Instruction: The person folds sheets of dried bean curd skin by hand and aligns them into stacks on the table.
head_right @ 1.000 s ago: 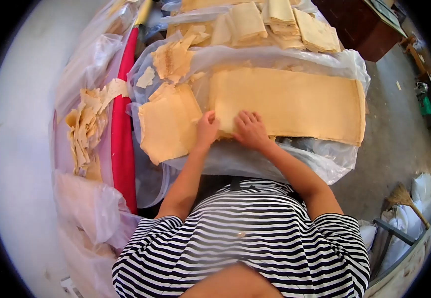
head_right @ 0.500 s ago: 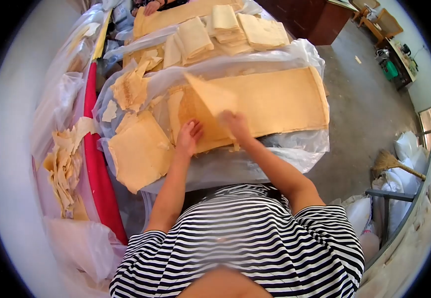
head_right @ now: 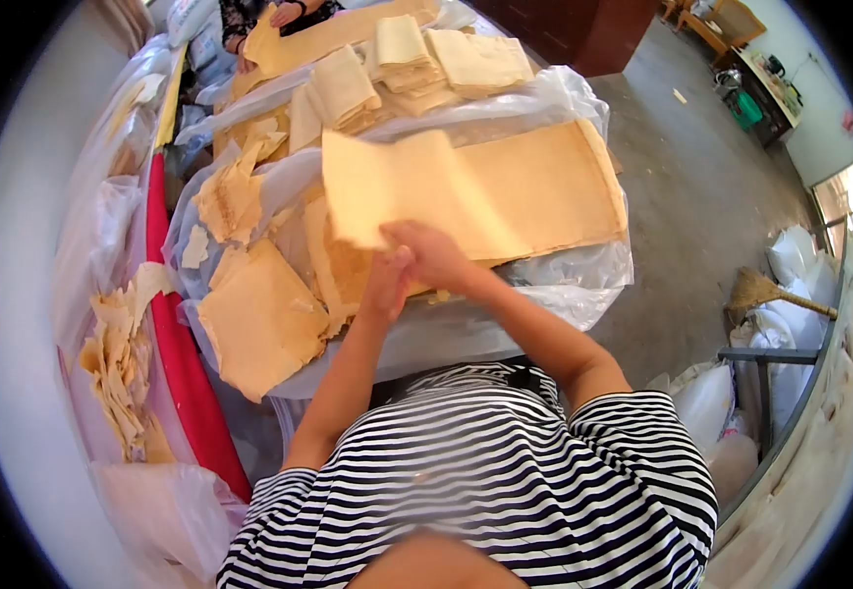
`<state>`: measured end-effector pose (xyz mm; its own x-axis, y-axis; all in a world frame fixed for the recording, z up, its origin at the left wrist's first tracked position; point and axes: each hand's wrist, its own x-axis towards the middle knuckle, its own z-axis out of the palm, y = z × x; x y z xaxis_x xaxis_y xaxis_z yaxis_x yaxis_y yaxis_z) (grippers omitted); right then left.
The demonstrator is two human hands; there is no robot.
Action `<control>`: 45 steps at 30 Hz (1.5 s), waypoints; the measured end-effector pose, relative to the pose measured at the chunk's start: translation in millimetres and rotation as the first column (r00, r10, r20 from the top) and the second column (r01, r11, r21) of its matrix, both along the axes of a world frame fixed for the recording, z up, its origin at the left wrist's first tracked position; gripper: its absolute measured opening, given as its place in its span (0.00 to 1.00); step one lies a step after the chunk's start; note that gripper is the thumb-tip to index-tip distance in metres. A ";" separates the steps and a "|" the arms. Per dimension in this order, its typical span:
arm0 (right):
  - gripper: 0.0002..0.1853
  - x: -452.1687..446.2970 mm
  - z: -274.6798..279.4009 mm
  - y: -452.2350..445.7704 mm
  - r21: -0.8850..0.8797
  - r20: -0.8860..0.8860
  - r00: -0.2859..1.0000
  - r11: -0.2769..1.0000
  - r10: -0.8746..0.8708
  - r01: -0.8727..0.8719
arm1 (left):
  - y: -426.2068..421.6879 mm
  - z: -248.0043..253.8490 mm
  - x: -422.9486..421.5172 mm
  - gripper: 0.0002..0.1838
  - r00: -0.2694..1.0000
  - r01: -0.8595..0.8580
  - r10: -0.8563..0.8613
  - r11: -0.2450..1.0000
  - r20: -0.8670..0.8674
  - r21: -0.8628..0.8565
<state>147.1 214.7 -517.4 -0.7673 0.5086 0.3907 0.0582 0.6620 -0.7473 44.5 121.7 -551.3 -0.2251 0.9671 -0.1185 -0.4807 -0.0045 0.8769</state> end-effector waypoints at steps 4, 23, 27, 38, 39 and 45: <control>0.21 25.5 -20.2 -33.4 0.062 -0.018 0.993 0.991 -0.119 0.120 | -10.9 -2.3 -3.7 0.16 0.956 0.055 0.007 0.978 0.295 -0.204; 0.30 115.8 -111.6 123.8 0.329 0.416 0.640 0.762 -0.647 0.557 | 76.0 190.4 21.0 0.17 0.935 -0.318 0.262 0.917 0.239 0.239; 0.22 137.1 -177.0 190.3 0.375 0.160 0.776 0.764 -0.611 0.524 | 61.9 188.3 -10.8 0.17 0.913 -0.407 0.385 0.862 0.130 0.303; 0.21 194.0 -156.9 213.6 -0.397 -0.154 0.894 0.855 -0.421 0.334 | -81.2 1.6 -97.7 0.21 0.826 -0.513 0.552 0.821 0.116 -0.252; 0.22 194.9 -163.8 211.9 -0.448 -0.290 0.875 0.863 -0.387 0.234 | -89.8 -20.8 -99.3 0.20 0.839 -0.474 0.530 0.824 0.125 -0.310; 0.29 168.0 -57.0 190.1 -0.950 0.092 0.893 0.231 -0.440 0.212 | -130.0 -42.3 -82.1 0.21 0.918 -0.394 0.376 0.831 -0.126 -0.393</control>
